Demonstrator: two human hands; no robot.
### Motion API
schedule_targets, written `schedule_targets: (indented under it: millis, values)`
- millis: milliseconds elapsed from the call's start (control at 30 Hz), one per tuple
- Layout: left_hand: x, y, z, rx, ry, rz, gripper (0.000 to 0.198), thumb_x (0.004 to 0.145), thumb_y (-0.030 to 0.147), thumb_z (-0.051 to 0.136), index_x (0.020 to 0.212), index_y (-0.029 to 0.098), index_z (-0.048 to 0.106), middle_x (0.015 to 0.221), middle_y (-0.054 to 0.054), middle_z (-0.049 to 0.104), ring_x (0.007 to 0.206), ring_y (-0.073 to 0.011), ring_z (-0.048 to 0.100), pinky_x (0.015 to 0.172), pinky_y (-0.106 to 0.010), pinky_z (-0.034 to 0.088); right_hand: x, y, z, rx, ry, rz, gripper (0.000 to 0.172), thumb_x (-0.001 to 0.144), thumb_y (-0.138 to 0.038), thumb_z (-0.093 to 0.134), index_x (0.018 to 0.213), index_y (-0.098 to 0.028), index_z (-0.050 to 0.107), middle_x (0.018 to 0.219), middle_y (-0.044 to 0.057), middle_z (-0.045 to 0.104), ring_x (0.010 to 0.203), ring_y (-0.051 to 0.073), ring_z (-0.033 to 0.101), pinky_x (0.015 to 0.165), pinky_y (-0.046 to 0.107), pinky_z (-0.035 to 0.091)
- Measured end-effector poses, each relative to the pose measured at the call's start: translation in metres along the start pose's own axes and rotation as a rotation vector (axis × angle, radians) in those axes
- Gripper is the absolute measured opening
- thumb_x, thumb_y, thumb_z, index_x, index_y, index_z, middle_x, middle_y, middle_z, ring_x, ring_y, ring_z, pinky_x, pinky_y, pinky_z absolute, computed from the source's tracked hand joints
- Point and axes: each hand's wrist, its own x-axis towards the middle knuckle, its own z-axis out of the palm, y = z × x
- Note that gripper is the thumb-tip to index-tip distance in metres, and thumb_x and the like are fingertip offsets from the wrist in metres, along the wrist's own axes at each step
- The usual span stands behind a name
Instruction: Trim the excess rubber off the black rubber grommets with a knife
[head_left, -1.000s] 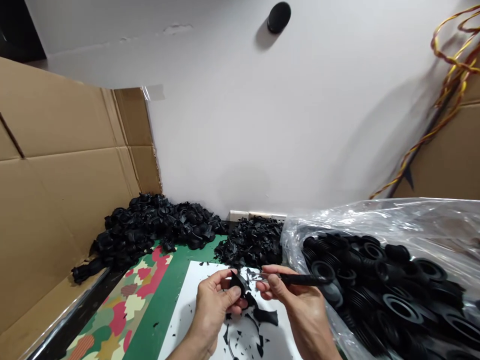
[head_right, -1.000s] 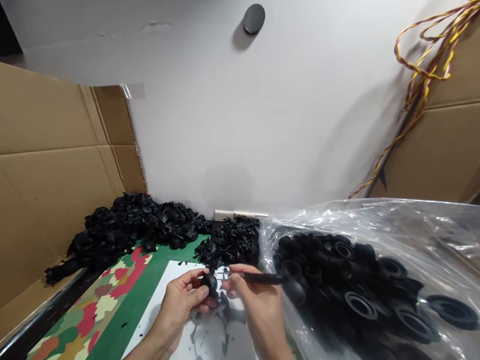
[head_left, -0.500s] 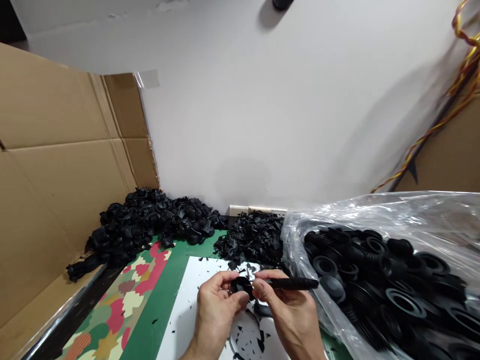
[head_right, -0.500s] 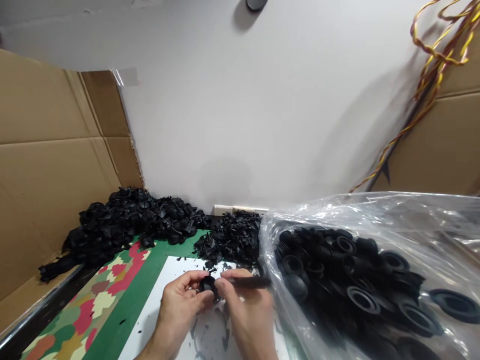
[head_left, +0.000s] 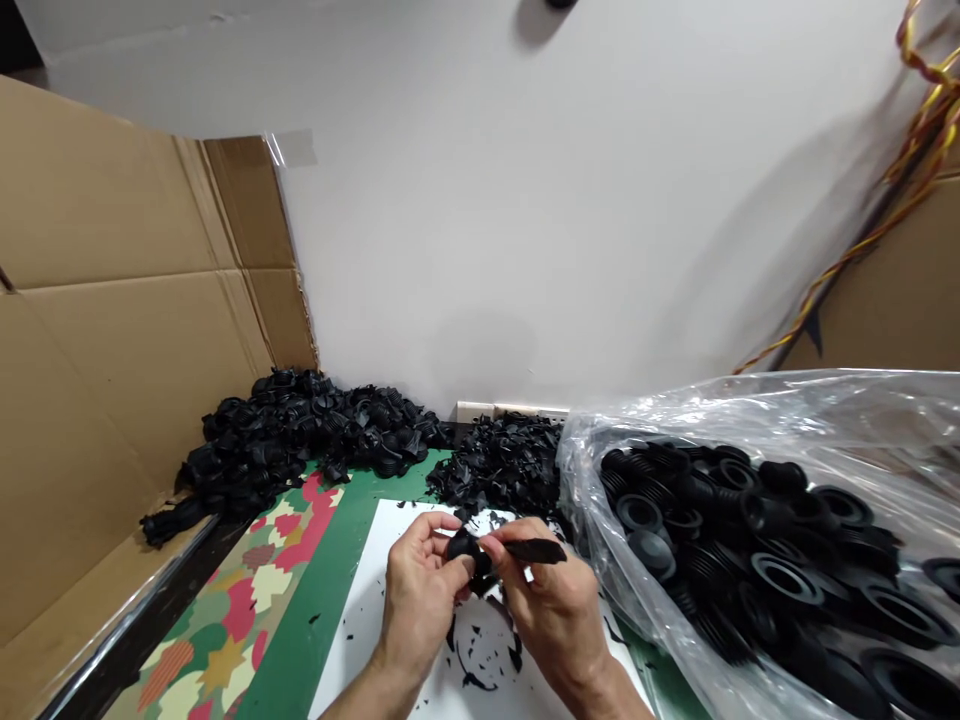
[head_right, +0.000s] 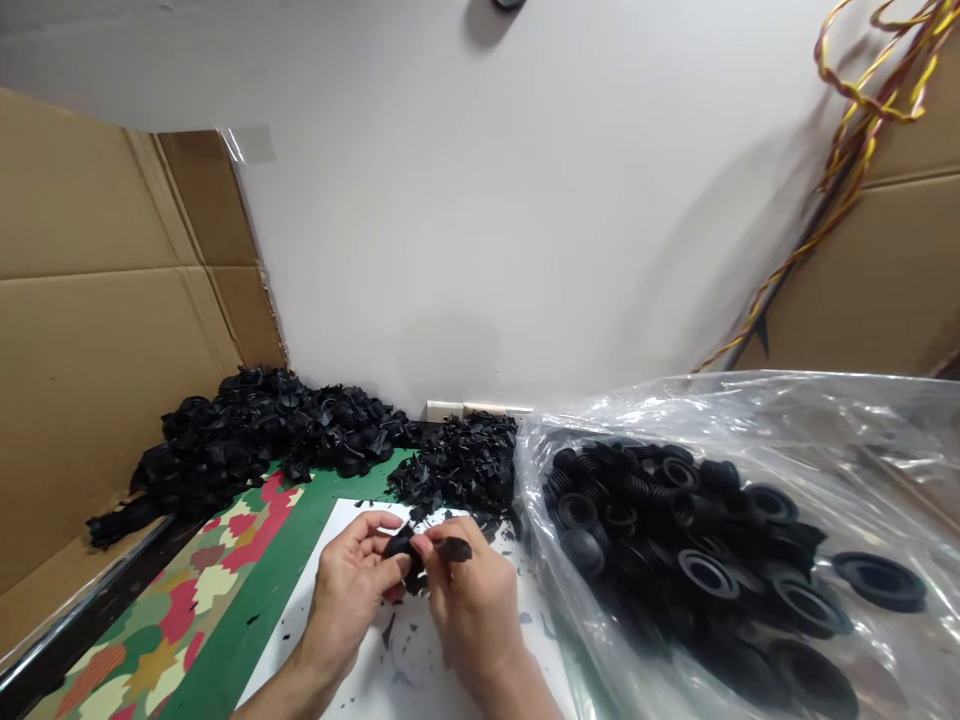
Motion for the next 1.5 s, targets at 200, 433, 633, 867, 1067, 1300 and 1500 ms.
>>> schedule_targets:
  millis: [200, 433, 633, 867, 1067, 1300, 1500]
  values:
    - [-0.002, -0.001, 0.001, 0.031, -0.031, 0.000, 0.031, 0.049, 0.009, 0.069, 0.076, 0.017, 0.058, 0.045, 0.008, 0.055, 0.039, -0.0086, 0.048, 0.037, -0.018, 0.038, -0.007, 0.012, -0.008, 0.033, -0.010, 0.344, 0.025, 0.084, -0.037, 0.054, 0.072, -0.018, 0.064, 0.058, 0.003, 0.066, 0.046, 0.015, 0.059, 0.047, 0.024, 0.046]
    - [-0.004, 0.011, -0.007, -0.038, -0.095, 0.036, 0.030, 0.058, 0.015, 0.072, 0.085, 0.016, 0.059, 0.056, 0.004, 0.062, 0.041, -0.0078, 0.052, 0.043, -0.019, 0.042, -0.002, 0.047, -0.014, 0.000, 0.039, 0.490, 0.039, 0.074, -0.055, 0.057, 0.063, -0.018, 0.064, 0.051, 0.006, 0.064, 0.046, 0.021, 0.058, 0.049, 0.032, 0.045]
    - [0.003, 0.011, -0.007, -0.061, -0.045, 0.039, 0.032, 0.055, 0.014, 0.076, 0.082, 0.015, 0.059, 0.055, 0.004, 0.063, 0.041, -0.0097, 0.057, 0.043, -0.020, 0.042, -0.003, 0.024, -0.010, 0.255, -0.002, 0.598, 0.031, 0.079, -0.047, 0.059, 0.073, -0.017, 0.065, 0.055, 0.003, 0.065, 0.048, 0.019, 0.063, 0.047, 0.027, 0.051]
    - [0.001, 0.007, 0.001, -0.024, 0.031, 0.013, 0.030, 0.049, 0.012, 0.075, 0.074, 0.014, 0.059, 0.052, 0.004, 0.064, 0.038, -0.0096, 0.056, 0.040, -0.019, 0.042, -0.003, -0.003, -0.002, 0.527, 0.149, 0.718, 0.023, 0.069, -0.039, 0.070, 0.071, -0.016, 0.066, 0.059, 0.001, 0.064, 0.046, 0.016, 0.060, 0.048, 0.028, 0.051]
    - [0.002, 0.000, 0.002, -0.023, 0.048, 0.007, 0.030, 0.046, 0.013, 0.076, 0.072, 0.014, 0.060, 0.050, 0.004, 0.064, 0.038, -0.0095, 0.056, 0.038, -0.019, 0.042, -0.004, -0.001, -0.001, 0.456, 0.064, 0.588, 0.017, 0.075, -0.033, 0.066, 0.069, -0.017, 0.066, 0.060, 0.001, 0.064, 0.046, 0.015, 0.060, 0.045, 0.027, 0.050]
    - [-0.002, 0.002, 0.006, -0.034, 0.025, -0.016, 0.035, 0.046, 0.017, 0.083, 0.071, 0.015, 0.058, 0.048, 0.006, 0.060, 0.038, -0.0077, 0.053, 0.039, -0.018, 0.041, -0.005, -0.002, 0.000, 0.253, -0.020, 0.156, 0.012, 0.086, -0.020, 0.054, 0.076, -0.019, 0.062, 0.064, 0.001, 0.063, 0.053, 0.013, 0.061, 0.048, 0.022, 0.050]
    - [0.004, 0.006, -0.008, -0.010, 0.056, 0.024, 0.029, 0.054, 0.018, 0.077, 0.078, 0.014, 0.061, 0.056, 0.005, 0.062, 0.038, -0.0060, 0.052, 0.039, -0.017, 0.040, 0.002, 0.035, -0.013, -0.033, 0.058, 0.149, 0.024, 0.085, -0.032, 0.054, 0.066, -0.019, 0.059, 0.058, 0.004, 0.062, 0.045, 0.014, 0.055, 0.043, 0.024, 0.044]
